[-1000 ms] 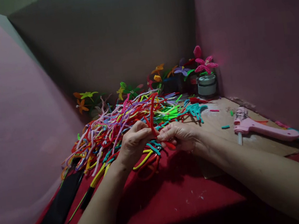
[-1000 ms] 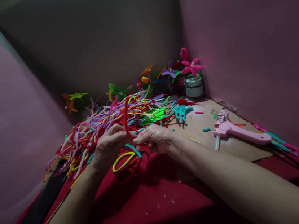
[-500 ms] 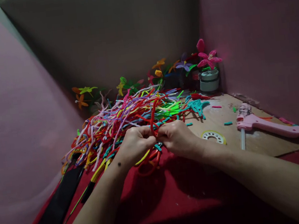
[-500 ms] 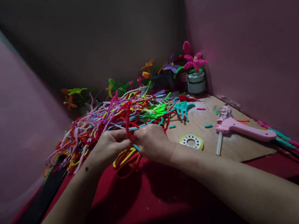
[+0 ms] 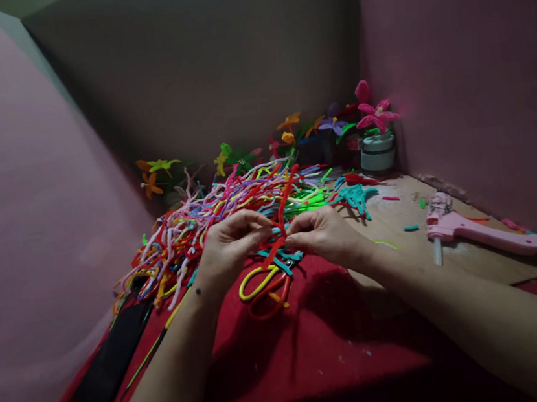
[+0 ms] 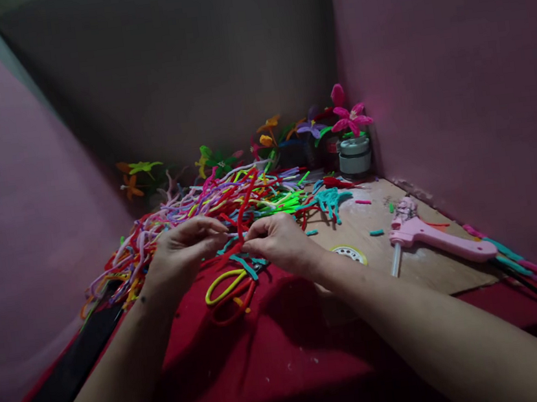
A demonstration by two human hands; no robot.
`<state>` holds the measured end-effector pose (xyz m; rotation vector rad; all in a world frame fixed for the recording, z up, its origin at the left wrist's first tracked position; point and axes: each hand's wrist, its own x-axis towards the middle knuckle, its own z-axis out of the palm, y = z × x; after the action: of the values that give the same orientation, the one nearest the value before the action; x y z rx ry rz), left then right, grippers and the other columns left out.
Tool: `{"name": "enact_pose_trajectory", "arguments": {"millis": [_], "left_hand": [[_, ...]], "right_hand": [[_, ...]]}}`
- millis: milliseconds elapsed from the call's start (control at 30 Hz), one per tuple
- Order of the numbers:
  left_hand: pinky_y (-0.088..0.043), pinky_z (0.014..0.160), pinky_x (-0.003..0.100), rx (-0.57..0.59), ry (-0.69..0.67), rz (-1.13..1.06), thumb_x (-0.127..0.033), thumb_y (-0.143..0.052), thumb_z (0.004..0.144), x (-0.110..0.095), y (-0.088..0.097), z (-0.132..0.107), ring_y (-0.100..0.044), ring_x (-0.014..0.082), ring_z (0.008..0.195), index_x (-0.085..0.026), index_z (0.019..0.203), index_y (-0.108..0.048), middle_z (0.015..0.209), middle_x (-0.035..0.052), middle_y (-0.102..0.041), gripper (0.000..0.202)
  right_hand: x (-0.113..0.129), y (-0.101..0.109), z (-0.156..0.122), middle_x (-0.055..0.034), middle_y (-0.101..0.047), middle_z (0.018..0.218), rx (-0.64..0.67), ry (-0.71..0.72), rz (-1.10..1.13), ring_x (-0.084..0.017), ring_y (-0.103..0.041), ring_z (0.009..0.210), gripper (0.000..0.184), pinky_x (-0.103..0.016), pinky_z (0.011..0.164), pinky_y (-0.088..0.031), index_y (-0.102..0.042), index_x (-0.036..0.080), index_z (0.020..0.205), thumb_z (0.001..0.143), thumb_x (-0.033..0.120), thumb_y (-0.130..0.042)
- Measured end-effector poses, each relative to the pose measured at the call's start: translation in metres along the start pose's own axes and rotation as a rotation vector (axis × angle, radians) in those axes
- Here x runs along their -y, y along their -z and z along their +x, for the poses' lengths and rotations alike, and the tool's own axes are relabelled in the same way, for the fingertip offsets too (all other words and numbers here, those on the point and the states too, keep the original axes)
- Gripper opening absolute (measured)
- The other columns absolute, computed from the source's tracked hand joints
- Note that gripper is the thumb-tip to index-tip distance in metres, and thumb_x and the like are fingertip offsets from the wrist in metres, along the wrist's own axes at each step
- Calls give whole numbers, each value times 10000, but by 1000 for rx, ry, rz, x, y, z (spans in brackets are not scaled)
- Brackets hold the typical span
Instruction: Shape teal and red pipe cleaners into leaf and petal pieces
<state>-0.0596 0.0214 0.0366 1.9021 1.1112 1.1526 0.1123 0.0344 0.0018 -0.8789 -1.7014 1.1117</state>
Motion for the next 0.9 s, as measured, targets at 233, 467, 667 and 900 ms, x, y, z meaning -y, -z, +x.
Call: {"name": "enact_pose_trajectory", "arguments": {"millis": [233,467,667,900], "left_hand": [[-431,695,277,77,-544,567,-247,-584,763,0,2,-1,-529,154,805,-221,819,-689,862,57,-571,123],[-362,713,299,160,-436,643,-221,-525,785,-7,-5,-2,-462,151,723,-172,650,-564,717,28,-582,149],[-353,553,228,242,184,36,-330,-543,756,2,-9,-4,-445,109,591,-147,710,-534,647,-12,-482,188],[-323,512,190,170,142,33,-279,-552,748,-2,-6,-2,-380,79,560,-149,674,-497,616,-36,-428,159]], "right_hand": [[4,6,0,39,-491,450,141,-93,194,-48,-379,413,130,-193,417,-270,-567,127,537,624,207,-621],[2,3,-3,22,-515,512,98,132,-135,-71,-423,486,112,-201,475,-318,-597,134,575,679,136,-557],[-2,-6,-10,-28,-587,596,-130,480,-441,-111,-499,573,141,-236,569,-351,-593,154,600,728,141,-536],[1,3,1,0,-572,580,78,42,-15,-82,-457,507,98,-216,493,-333,-646,136,690,679,225,-607]]}}
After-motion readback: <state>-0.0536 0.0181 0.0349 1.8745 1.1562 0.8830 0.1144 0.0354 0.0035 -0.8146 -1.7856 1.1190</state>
